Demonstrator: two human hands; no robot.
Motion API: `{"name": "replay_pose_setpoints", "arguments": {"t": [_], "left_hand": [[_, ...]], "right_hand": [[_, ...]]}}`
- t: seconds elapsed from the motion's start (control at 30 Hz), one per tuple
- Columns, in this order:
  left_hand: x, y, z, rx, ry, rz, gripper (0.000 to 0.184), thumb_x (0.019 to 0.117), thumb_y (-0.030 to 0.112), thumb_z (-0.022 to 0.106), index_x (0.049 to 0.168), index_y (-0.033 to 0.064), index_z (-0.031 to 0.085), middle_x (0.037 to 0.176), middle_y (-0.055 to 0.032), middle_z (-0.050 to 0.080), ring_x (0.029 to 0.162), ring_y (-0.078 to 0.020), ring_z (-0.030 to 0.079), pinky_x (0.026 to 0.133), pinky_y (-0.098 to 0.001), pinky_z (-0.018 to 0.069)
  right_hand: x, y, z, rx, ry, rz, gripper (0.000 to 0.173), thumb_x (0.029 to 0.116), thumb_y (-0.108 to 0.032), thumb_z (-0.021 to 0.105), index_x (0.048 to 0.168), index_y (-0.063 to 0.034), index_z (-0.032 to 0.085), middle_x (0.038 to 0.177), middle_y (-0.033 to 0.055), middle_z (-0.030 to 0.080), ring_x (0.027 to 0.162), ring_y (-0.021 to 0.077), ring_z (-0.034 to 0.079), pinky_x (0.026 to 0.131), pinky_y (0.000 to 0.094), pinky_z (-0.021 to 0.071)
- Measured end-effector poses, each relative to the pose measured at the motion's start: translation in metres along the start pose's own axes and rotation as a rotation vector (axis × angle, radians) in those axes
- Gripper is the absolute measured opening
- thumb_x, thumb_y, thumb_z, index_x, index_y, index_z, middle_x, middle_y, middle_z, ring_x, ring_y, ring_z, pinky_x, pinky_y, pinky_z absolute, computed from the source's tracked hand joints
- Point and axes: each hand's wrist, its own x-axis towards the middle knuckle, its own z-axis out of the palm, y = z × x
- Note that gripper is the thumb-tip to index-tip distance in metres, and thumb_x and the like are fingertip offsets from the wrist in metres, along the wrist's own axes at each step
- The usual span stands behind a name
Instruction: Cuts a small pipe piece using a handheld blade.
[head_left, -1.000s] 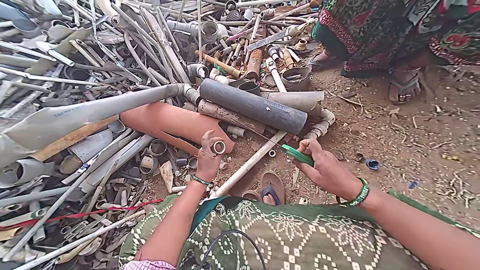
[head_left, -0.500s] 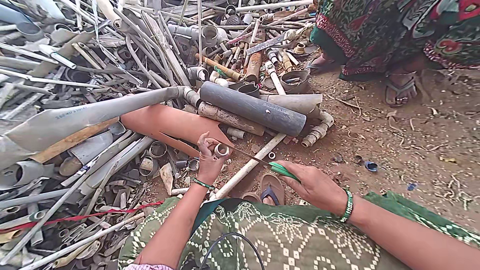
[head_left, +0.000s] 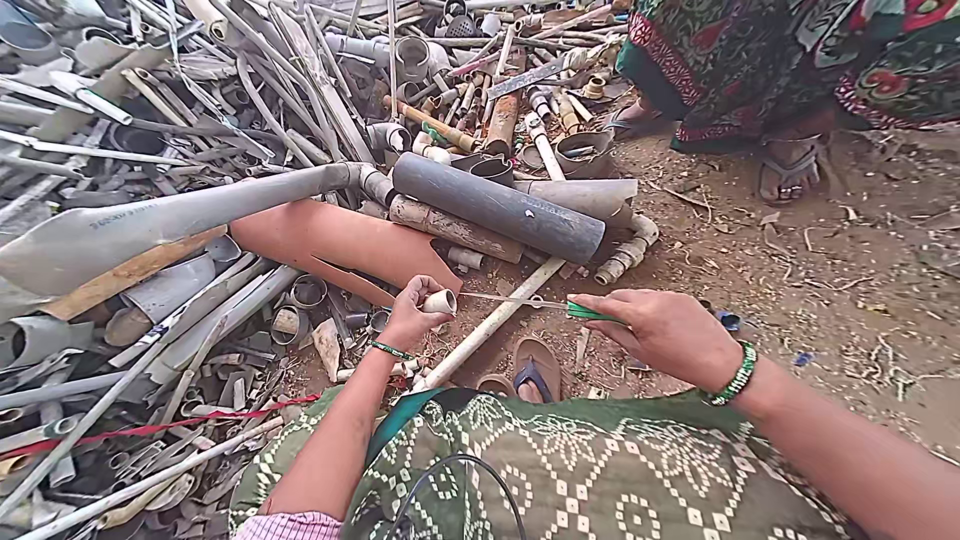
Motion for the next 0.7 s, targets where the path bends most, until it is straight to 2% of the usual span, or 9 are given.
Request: {"name": "replay_pose_setpoints", "arguments": {"t": [0.1,0.23,0.33,0.37,0.47,0.5,0.57,0.63,0.7], "left_hand": [[0.000,-0.002,-0.004,-0.025,-0.082,-0.057,0.054,0.0694,-0.009,0.083,0.117,-0.0034,0.059,0.105,-0.0065,0.071,0.094,-0.0091,0.070,0.086,-0.0261,0.0590],[-0.001,-0.005,-0.005,-0.114,-0.144,-0.111,0.048,0.0767,-0.007,0.079,0.121,-0.0029,0.059,0.104,-0.0060,0.071,0.092,-0.0118,0.071,0.084,-0.0284,0.0609],[-0.002,-0.006,-0.004,-0.121,-0.176,-0.127,0.047,0.0789,-0.006,0.077,0.122,-0.0033,0.059,0.104,-0.0060,0.072,0.090,-0.0128,0.072,0.082,-0.0295,0.0619],[-0.002,-0.006,-0.004,-0.104,-0.168,-0.119,0.047,0.0786,-0.007,0.077,0.122,-0.0036,0.060,0.105,-0.0062,0.071,0.090,-0.0122,0.072,0.083,-0.0289,0.0616],[0.000,-0.012,-0.007,-0.029,-0.138,-0.056,0.050,0.0746,-0.006,0.081,0.121,-0.0041,0.063,0.108,-0.0061,0.072,0.095,-0.0081,0.070,0.088,-0.0246,0.0582],[0.000,-0.014,-0.008,-0.015,-0.134,-0.040,0.050,0.0737,-0.005,0.081,0.120,-0.0039,0.064,0.108,-0.0063,0.072,0.096,-0.0079,0.070,0.089,-0.0243,0.0579],[0.000,-0.014,-0.008,0.016,-0.138,-0.028,0.050,0.0735,-0.004,0.082,0.120,-0.0036,0.064,0.109,-0.0065,0.071,0.097,-0.0076,0.069,0.090,-0.0241,0.0574],[0.001,-0.011,-0.006,0.050,-0.150,-0.017,0.049,0.0738,-0.004,0.081,0.120,-0.0035,0.065,0.110,-0.0067,0.072,0.097,-0.0070,0.069,0.090,-0.0240,0.0572],[0.001,-0.009,-0.003,0.097,-0.155,-0.017,0.049,0.0741,-0.003,0.082,0.120,-0.0031,0.065,0.111,-0.0067,0.071,0.097,-0.0062,0.069,0.090,-0.0233,0.0568]], "right_hand": [[0.000,-0.006,-0.006,-0.017,-0.051,-0.003,0.035,0.0986,-0.030,0.058,0.127,-0.0167,0.075,0.081,0.0183,0.071,0.068,0.0399,0.070,0.055,0.0563,0.0528],[-0.001,-0.014,0.004,-0.028,-0.046,-0.043,0.033,0.0976,-0.026,0.061,0.126,-0.0153,0.075,0.076,0.0178,0.070,0.064,0.0388,0.069,0.052,0.0527,0.0525],[0.000,-0.027,0.009,-0.061,-0.085,0.012,0.033,0.1009,-0.024,0.059,0.130,-0.0133,0.072,0.079,0.0212,0.069,0.067,0.0417,0.070,0.054,0.0535,0.0536],[0.001,-0.034,0.005,-0.053,-0.161,0.060,0.034,0.1022,-0.023,0.059,0.132,-0.0125,0.071,0.081,0.0222,0.069,0.069,0.0429,0.070,0.056,0.0545,0.0540],[0.016,-0.051,-0.021,0.090,-0.610,0.274,0.039,0.1089,-0.031,0.050,0.142,-0.0152,0.062,0.098,0.0215,0.072,0.092,0.0423,0.070,0.079,0.0578,0.0528],[0.018,-0.052,-0.024,0.128,-0.673,0.302,0.039,0.1091,-0.032,0.050,0.143,-0.0158,0.061,0.099,0.0209,0.072,0.095,0.0414,0.069,0.083,0.0576,0.0518],[0.013,-0.049,-0.019,0.084,-0.592,0.267,0.039,0.1088,-0.032,0.051,0.143,-0.0159,0.062,0.099,0.0220,0.072,0.092,0.0430,0.070,0.079,0.0582,0.0534],[0.004,-0.048,-0.004,-0.055,-0.364,0.164,0.036,0.1066,-0.026,0.055,0.138,-0.0130,0.065,0.089,0.0240,0.071,0.079,0.0446,0.071,0.064,0.0559,0.0554],[0.001,-0.055,0.004,-0.174,-0.247,0.099,0.035,0.1029,-0.019,0.059,0.135,-0.0103,0.068,0.082,0.0243,0.067,0.070,0.0433,0.070,0.055,0.0510,0.0542]]}}
